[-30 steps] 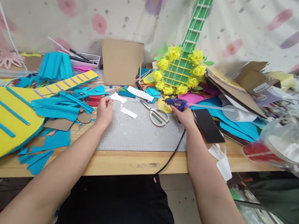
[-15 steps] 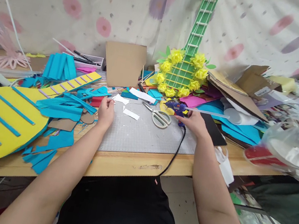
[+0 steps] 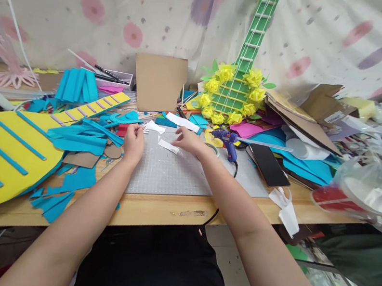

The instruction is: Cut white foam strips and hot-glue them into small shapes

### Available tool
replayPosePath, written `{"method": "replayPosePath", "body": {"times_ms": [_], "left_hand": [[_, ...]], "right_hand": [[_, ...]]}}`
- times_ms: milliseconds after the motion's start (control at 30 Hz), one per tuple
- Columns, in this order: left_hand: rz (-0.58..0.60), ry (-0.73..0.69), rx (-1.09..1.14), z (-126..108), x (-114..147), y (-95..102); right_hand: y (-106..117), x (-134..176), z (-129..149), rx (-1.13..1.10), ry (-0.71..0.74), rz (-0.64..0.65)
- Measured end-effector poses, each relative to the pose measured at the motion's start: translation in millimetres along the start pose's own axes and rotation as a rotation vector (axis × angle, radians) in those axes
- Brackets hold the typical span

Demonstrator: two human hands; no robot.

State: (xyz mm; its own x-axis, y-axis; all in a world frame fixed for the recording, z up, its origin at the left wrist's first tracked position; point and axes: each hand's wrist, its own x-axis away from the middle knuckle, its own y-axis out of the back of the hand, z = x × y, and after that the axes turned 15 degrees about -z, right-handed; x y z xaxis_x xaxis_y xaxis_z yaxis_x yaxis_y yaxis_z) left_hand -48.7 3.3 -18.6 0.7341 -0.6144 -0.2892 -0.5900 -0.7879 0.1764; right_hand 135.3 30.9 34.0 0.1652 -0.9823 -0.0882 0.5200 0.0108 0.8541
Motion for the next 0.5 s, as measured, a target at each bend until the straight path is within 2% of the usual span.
{"method": "replayPosePath", "body": {"times_ms": [133,300,400,500], "left_hand": [[0.014,-0.026,0.018,1,0,0.4],[0.022,-0.042,0.016,1,-1,-0.6],[0.028,-0.051,0.044,2,-1,-0.9],[0.078,-0.037,0.122,2,0,-1.3]], "right_hand": [[-15,-8,20,0.098,0.021,0.023],[-14,-5,35,0.152,-0.07,0.044],[-14,-3,34,0.14,-0.091,0.041],[-18,-3,23,-0.012,-0.087,0.068]]}}
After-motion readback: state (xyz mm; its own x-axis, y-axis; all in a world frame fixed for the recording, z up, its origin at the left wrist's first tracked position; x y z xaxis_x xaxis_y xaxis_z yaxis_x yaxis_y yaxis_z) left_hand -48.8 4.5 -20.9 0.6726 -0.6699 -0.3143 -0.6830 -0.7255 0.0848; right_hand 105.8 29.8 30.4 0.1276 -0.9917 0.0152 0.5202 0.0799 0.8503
